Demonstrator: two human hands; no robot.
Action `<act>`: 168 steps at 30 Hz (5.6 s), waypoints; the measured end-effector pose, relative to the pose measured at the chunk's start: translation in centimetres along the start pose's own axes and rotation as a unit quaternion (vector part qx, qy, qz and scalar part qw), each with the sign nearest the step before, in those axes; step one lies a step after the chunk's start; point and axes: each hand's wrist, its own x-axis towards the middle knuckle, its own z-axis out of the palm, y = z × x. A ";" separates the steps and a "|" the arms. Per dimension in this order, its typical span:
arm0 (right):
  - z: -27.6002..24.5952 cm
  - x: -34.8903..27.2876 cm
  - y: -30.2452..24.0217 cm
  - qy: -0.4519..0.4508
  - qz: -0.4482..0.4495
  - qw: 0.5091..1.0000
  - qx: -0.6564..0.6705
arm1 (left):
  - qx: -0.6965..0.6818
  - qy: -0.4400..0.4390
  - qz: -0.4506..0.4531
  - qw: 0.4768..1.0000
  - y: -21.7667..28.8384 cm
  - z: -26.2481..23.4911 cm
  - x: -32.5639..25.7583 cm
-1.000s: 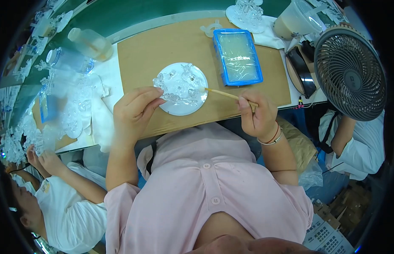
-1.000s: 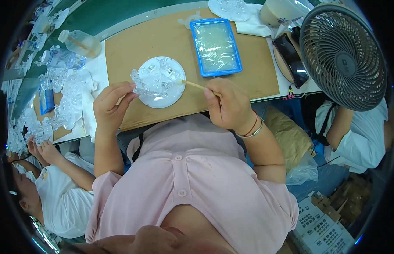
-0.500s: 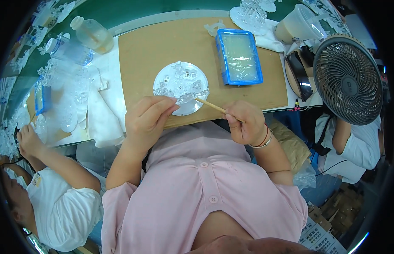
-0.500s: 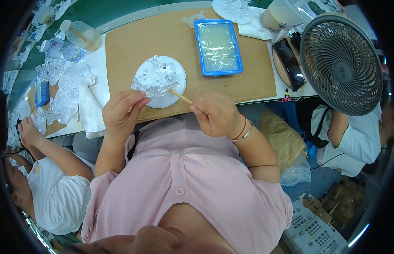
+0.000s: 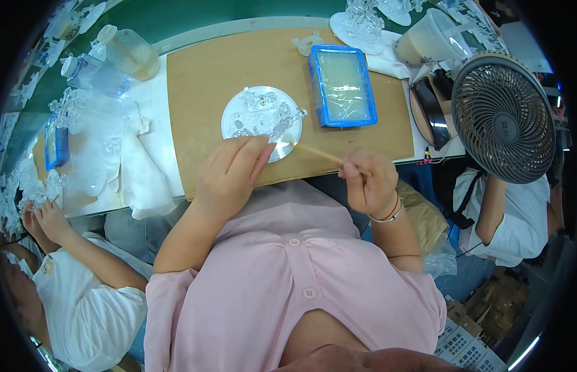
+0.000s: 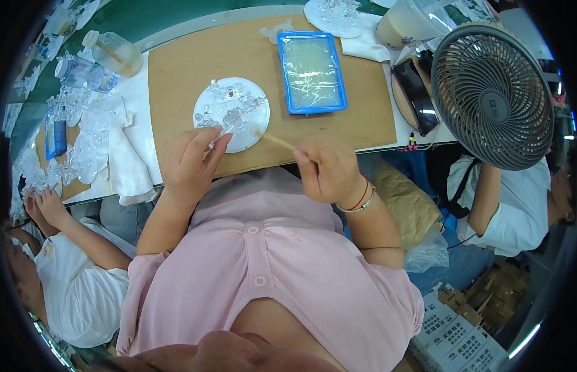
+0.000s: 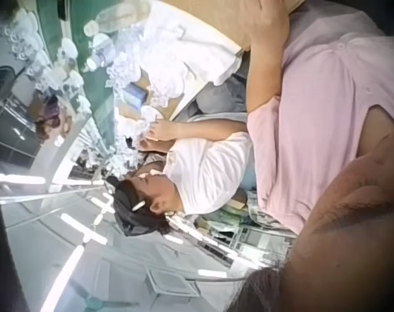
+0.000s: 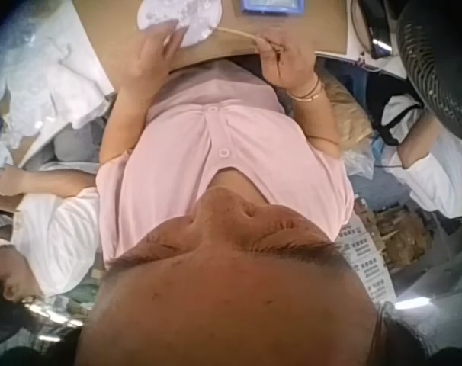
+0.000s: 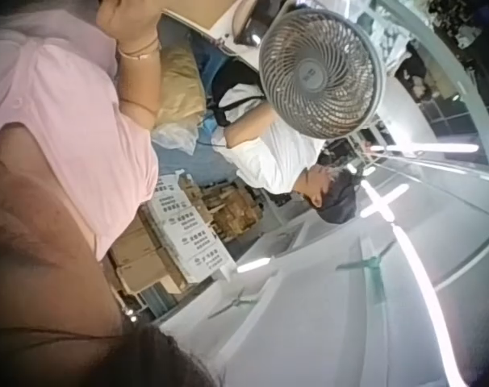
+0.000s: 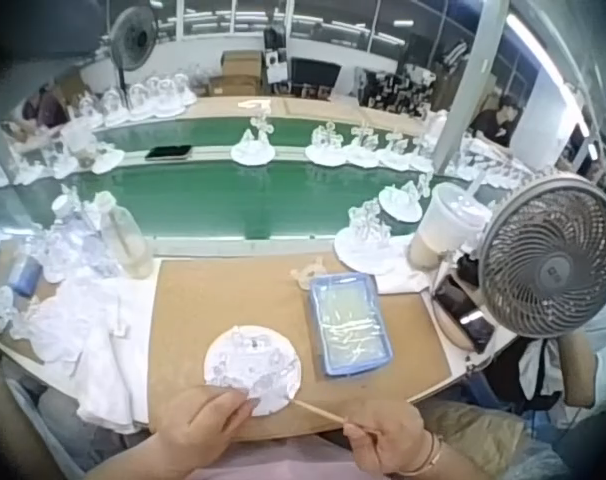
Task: Applying glue to decorative plastic pieces and mounting them onto a base as part of a lighting fixture assembly.
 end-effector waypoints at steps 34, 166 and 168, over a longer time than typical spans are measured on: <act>0.2 1.1 2.0 0.065 0.129 0.988 0.060 | -0.155 -0.128 -0.187 0.962 -0.9 -1.6 0.8; -5.4 2.0 3.1 0.105 0.261 0.953 0.114 | -0.015 -0.108 -0.202 0.973 -4.1 -3.8 2.6; -5.2 1.9 3.5 0.141 0.268 0.941 0.153 | -0.048 -0.086 -0.219 0.971 -4.7 -3.0 1.6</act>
